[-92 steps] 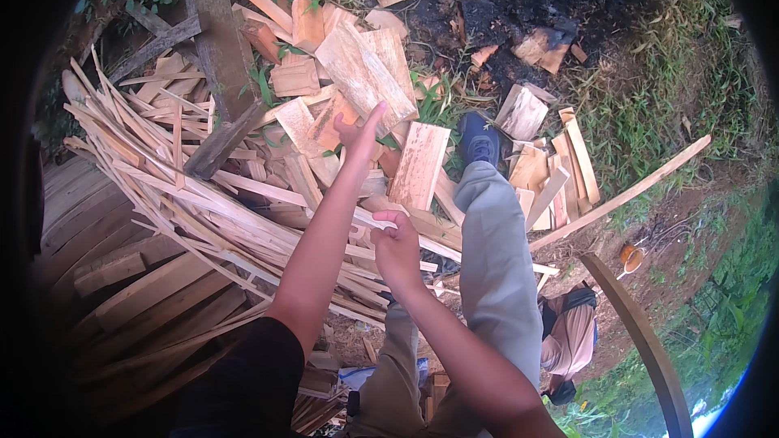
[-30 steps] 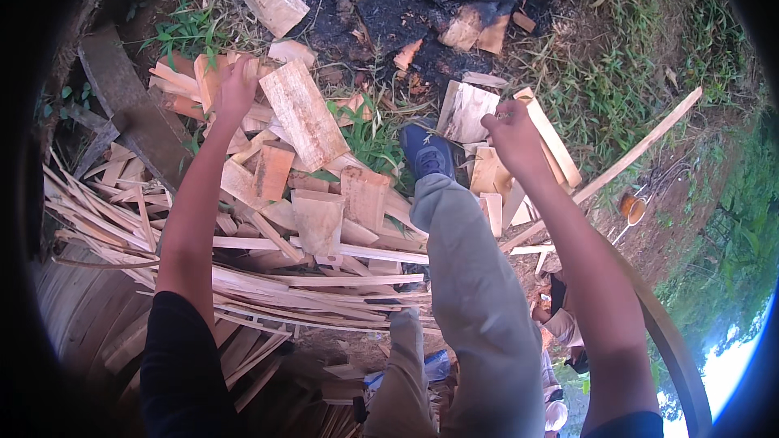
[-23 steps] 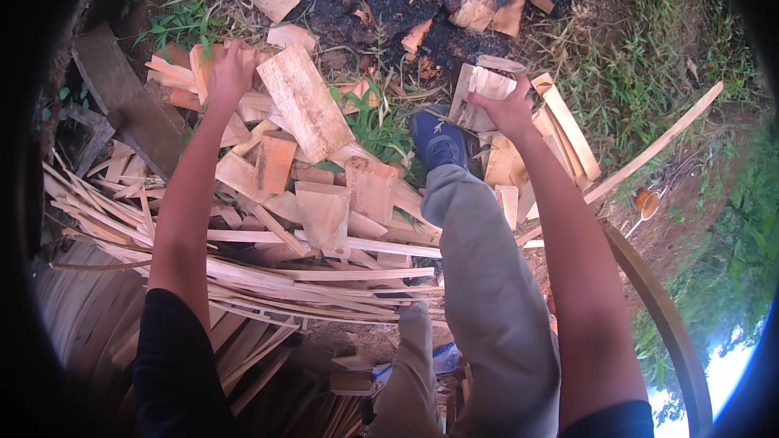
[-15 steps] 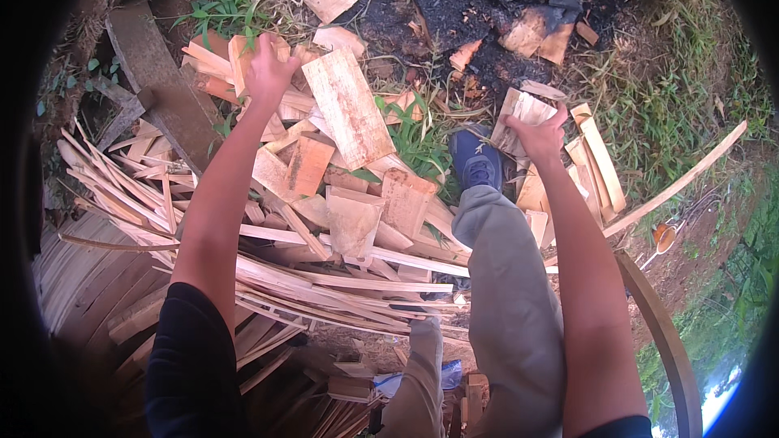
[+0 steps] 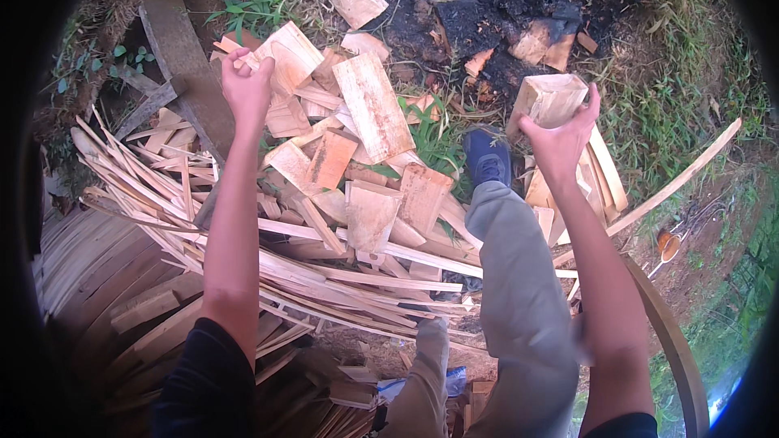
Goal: The person repeatedly picks up small pieces of wood from a large pile on the ground, briefly turns them over in their hands, and places them back down. The person continues this repetitive handling of individual wood pieces throughout the clip.
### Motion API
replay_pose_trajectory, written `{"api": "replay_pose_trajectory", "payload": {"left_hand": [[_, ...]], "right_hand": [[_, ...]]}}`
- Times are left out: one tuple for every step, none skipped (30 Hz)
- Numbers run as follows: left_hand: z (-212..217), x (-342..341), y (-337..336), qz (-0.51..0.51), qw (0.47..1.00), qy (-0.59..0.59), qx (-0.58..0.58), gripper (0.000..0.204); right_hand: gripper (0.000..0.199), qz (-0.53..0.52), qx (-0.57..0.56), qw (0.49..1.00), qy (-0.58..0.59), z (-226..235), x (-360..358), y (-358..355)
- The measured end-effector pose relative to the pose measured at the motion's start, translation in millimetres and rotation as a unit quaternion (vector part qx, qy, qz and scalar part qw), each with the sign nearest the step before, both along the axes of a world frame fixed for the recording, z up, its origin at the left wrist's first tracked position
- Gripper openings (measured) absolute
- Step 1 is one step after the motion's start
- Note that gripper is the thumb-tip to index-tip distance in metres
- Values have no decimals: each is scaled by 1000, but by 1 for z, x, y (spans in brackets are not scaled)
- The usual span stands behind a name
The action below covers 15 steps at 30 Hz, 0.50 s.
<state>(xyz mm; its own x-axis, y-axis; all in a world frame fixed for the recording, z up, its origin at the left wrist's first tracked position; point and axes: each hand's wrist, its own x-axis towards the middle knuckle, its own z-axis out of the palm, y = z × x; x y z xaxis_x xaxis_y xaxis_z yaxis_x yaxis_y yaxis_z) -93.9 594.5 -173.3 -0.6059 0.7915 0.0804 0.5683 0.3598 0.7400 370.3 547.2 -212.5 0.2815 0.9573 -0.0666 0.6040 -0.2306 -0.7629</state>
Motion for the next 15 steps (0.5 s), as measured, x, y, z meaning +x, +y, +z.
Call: {"api": "replay_pose_trajectory", "payload": {"left_hand": [[8, 18, -22, 4, 993, -117, 20, 51], [24, 35, -44, 9, 972, -230, 40, 50], [33, 38, -66, 6, 959, -278, 58, 50], [36, 48, -89, 3, 939, -335, 75, 51], [45, 69, -110, 5, 927, -368, 75, 53], [57, 87, -136, 9, 917, -391, 73, 54], [61, 103, -161, -4, 912, -400, 85, 56], [64, 120, -185, -18, 906, -411, 96, 58], [71, 135, -208, -25, 906, -413, 91, 59], [80, 148, -229, -32, 906, -413, 87, 60], [85, 164, -247, -41, 902, -422, 82, 61], [89, 173, -265, -56, 905, -416, 75, 61], [91, 179, -283, -70, 907, -409, 67, 62], [94, 181, -297, -85, 911, -399, 61, 62], [98, 183, -309, -105, 909, -397, 63, 62]], "right_hand": [[123, 6, -10, 999, 43, 15, 0, -5], [124, 12, -26, 995, 93, 41, -9, -11], [125, 21, -43, 988, 148, 69, -30, -18], [125, 29, -60, 979, 194, 96, -44, -27], [120, 52, -97, 978, 177, 116, -51, -37], [118, 51, -150, 966, 205, 133, -68, -51], [120, 55, -206, 929, 303, 147, -85, -64], [124, 48, -263, 918, 293, 142, -92, -79], [128, 23, -303, 883, 357, 155, -109, -96], [133, -1, -339, 842, 421, 166, -127, -112], [134, -31, -366, 828, 425, 168, -132, -126], [135, -58, -393, 808, 434, 162, -138, -140], [133, -75, -406, 799, 437, 155, -141, -153], [132, -80, -414, 790, 446, 153, -142, -166], [131, -85, -422, 780, 455, 152, -141, -178]]}}
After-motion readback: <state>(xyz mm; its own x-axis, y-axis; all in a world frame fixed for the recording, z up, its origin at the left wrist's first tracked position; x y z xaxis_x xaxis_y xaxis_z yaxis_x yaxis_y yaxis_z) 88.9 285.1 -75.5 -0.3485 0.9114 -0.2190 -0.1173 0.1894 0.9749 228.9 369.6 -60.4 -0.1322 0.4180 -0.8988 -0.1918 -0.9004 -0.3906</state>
